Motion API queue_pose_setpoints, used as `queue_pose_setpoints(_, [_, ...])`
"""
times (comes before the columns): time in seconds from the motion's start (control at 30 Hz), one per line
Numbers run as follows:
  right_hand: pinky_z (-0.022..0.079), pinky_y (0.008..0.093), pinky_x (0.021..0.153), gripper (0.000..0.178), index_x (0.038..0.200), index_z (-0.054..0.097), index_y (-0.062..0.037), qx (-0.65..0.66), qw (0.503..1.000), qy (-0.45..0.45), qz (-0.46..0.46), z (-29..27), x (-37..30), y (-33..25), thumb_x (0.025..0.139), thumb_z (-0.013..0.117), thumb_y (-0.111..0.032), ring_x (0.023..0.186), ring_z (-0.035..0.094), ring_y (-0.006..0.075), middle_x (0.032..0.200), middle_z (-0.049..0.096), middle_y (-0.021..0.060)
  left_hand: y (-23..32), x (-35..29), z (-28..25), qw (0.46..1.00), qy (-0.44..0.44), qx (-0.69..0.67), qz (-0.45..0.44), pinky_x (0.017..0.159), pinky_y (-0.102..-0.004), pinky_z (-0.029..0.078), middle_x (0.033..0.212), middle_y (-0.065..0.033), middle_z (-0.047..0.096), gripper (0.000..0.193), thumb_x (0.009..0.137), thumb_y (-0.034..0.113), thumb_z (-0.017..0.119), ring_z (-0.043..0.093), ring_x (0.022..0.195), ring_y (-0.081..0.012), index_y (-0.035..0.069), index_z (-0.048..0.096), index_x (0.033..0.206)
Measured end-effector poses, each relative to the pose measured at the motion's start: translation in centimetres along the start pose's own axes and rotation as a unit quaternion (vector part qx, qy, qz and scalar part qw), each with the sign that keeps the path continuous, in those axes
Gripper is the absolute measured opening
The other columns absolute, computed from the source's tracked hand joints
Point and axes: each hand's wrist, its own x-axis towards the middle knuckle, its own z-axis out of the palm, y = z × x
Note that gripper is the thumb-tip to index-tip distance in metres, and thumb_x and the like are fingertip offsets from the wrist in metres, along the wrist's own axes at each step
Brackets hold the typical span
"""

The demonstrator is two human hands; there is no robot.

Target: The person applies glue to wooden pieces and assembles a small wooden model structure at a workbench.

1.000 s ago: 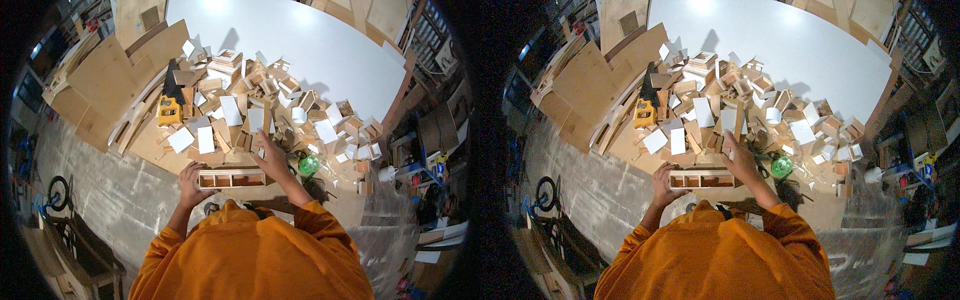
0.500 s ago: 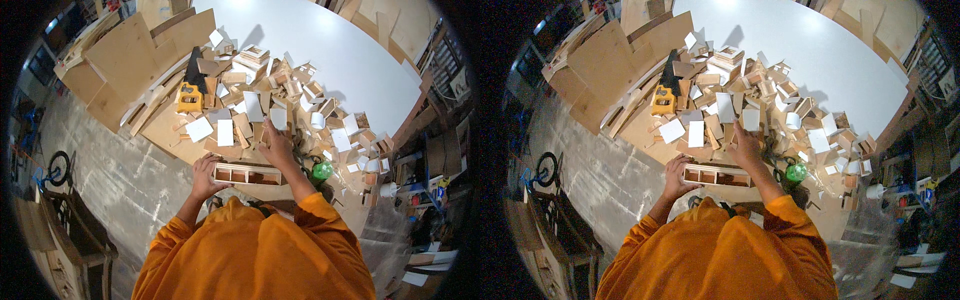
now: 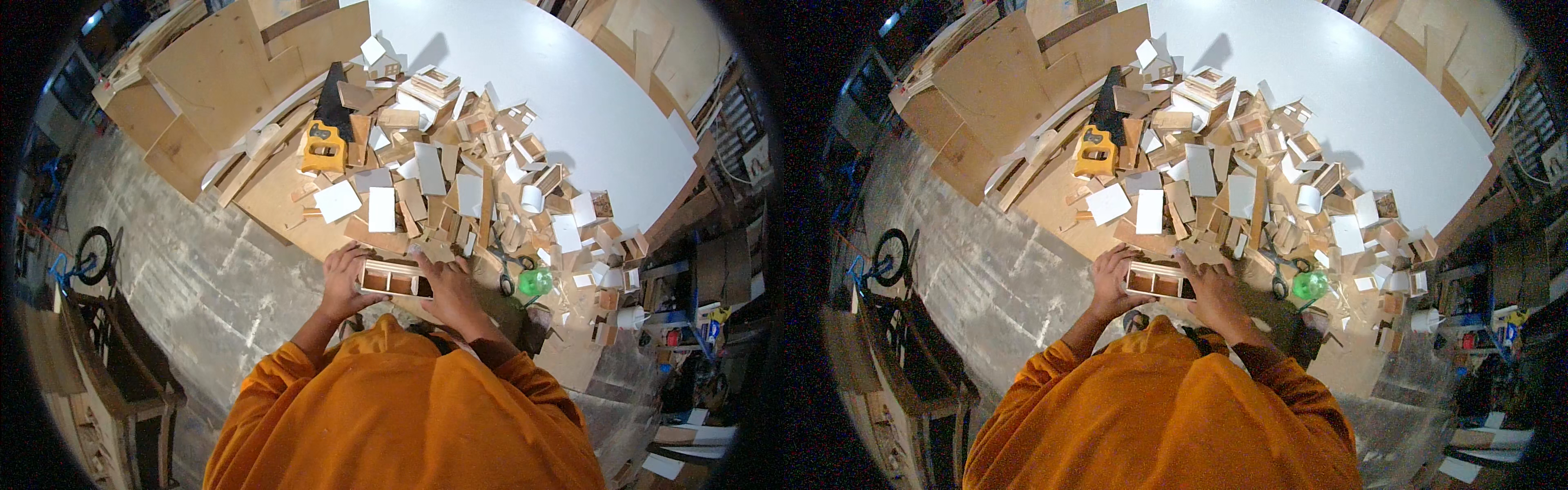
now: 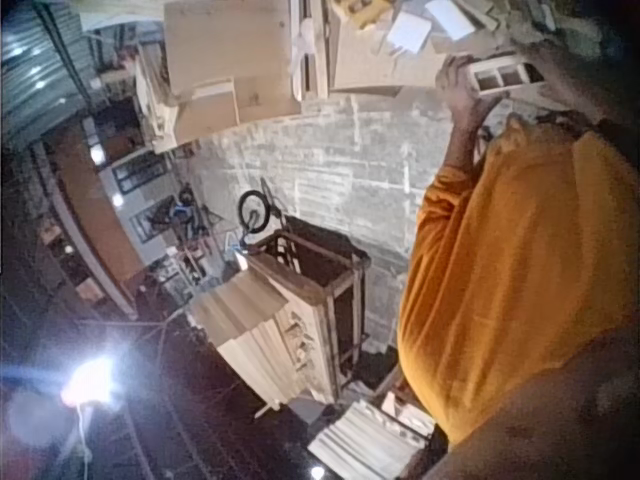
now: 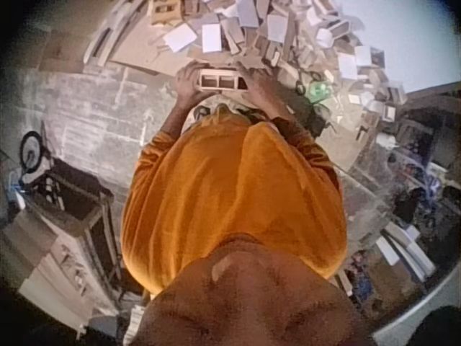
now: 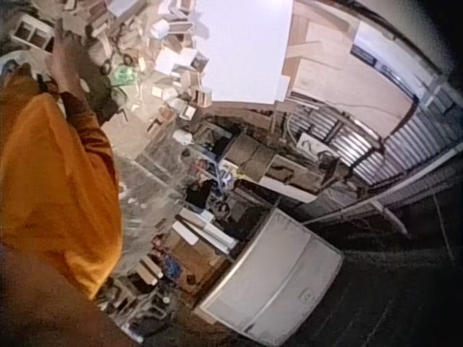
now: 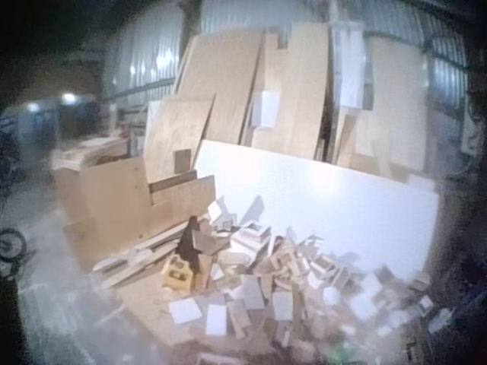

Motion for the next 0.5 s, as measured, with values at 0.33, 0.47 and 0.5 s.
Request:
queue_pose_setpoints(0.33, [0.021, 0.0537, 0.111, 0.098, 0.146, 0.028, -0.0133, -0.009, 1.000, 0.012, 0.010, -0.14, 0.18, -0.32, 0.062, 0.079, -0.019, 0.094, 0.060, 0.0328, 0.093, 0.062, 0.0134, -0.43, -0.16, 0.34, 1.000, -0.015, 0.012, -0.003, 0.106, -0.0508, 0.023, 0.124, -0.0078, 0.054, 0.087, 0.052, 0.057, 0.085, 0.040, 0.129, -0.0319, 0.010, 0.057, 0.119])
queue_pose_setpoints(0.47, [0.013, 0.0609, 0.111, 0.099, 0.148, 0.026, -0.0137, 0.020, 1.000, 0.017, 0.008, 0.13, 0.13, -0.05, 0.063, 0.077, -0.015, 0.097, 0.060, 0.0350, 0.095, 0.064, 0.0168, -0.33, -0.05, 0.33, 1.000, -0.009, 0.011, 0.001, 0.106, -0.0492, 0.025, 0.123, -0.0075, 0.055, 0.085, 0.050, 0.057, 0.085, 0.041, 0.129, -0.0315, 0.010, 0.060, 0.116])
queue_pose_setpoints(0.5, [0.014, 0.0606, 0.111, 0.101, 0.148, 0.024, -0.0140, 0.013, 1.000, 0.013, 0.004, 0.27, 0.10, 0.06, 0.063, 0.079, -0.017, 0.100, 0.059, 0.0349, 0.099, 0.063, 0.0165, -0.48, -0.07, 0.39, 1.000, -0.010, 0.013, 0.000, 0.106, -0.0490, 0.024, 0.122, -0.0073, 0.055, 0.085, 0.050, 0.057, 0.085, 0.041, 0.129, -0.0313, 0.010, 0.060, 0.116])
